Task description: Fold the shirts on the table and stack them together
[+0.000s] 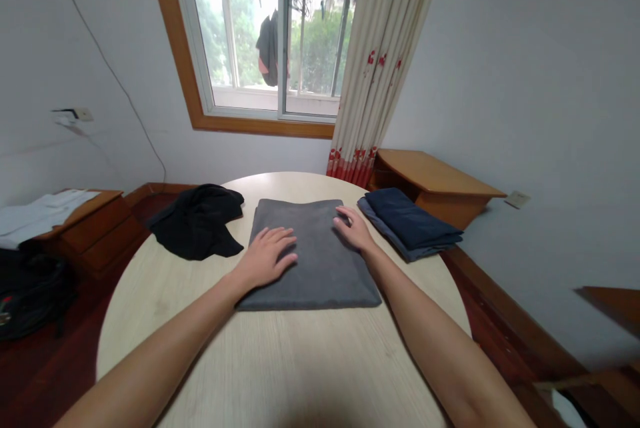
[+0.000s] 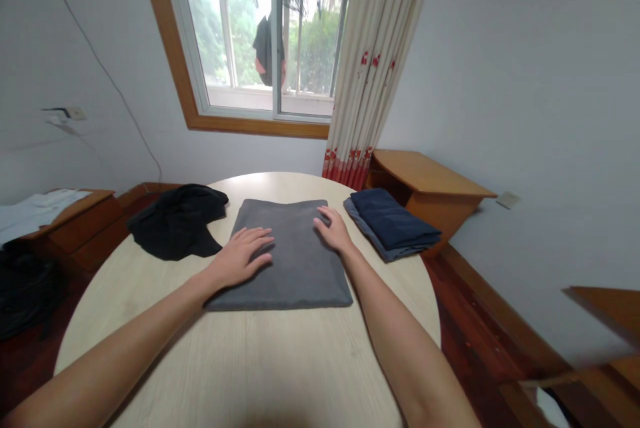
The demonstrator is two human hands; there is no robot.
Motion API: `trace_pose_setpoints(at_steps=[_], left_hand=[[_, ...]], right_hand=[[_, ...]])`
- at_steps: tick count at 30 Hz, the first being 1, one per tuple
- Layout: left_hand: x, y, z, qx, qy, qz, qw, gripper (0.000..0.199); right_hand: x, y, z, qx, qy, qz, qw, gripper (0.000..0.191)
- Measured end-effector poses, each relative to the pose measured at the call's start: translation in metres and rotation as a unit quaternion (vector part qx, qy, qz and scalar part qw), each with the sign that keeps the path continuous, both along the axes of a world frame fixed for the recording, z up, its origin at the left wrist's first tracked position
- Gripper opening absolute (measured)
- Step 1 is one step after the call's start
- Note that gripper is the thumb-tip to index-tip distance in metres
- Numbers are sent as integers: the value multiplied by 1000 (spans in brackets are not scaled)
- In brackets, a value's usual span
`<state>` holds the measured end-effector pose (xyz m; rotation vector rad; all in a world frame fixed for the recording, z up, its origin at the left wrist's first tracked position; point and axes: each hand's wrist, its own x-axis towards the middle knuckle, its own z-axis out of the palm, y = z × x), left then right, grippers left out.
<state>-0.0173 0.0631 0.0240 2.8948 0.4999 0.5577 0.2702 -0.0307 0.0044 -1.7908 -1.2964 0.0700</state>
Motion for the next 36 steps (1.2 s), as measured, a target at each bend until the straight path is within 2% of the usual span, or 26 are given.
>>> trace_pose_setpoints(at_steps=[2, 4, 7, 10, 15, 17, 19, 22, 25, 29, 33, 36], left_hand=[[4, -17, -7, -5, 28, -37, 999, 54], [5, -27, -16, -9, 54, -47, 997, 57], [1, -29, -26, -8, 80, -28, 996, 60], [-7, -24, -28, -13, 82, 22, 996, 63], [-20, -2, -23, -53, 96, 102, 989, 67], [-29, 14, -23, -80, 104, 110, 985, 65], [-40, 32, -24, -101, 102, 91, 986, 62], [-57, 56, -24, -113, 81, 46, 989, 58], [-68, 68, -20, -125, 77, 15, 989, 55], [-74, 65, -11, -120, 102, -17, 987, 60], [-75, 55, -6, -115, 153, -39, 981, 83], [-70, 47, -5, -101, 156, -27, 982, 71]], right_hand=[[-39, -10, 9, -62, -111, 72, 989, 52], [-73, -19, 10, -118, -165, 129, 971, 57], [-95, -31, 4, -207, -192, 157, 946, 63], [-82, -40, -2, -239, -204, 130, 940, 64], [-31, -51, -11, -252, -159, 31, 954, 63], [-10, -60, -16, -249, -125, -7, 960, 60], [11, -70, -20, -231, -97, -22, 968, 55], [34, -84, -21, -187, -58, 13, 980, 50], [44, -93, -18, -159, -33, 75, 984, 59], [38, -98, -11, -154, 10, 136, 979, 71], [25, -100, -5, -178, 53, 181, 966, 66], [19, -99, -3, -180, 42, 187, 965, 57]])
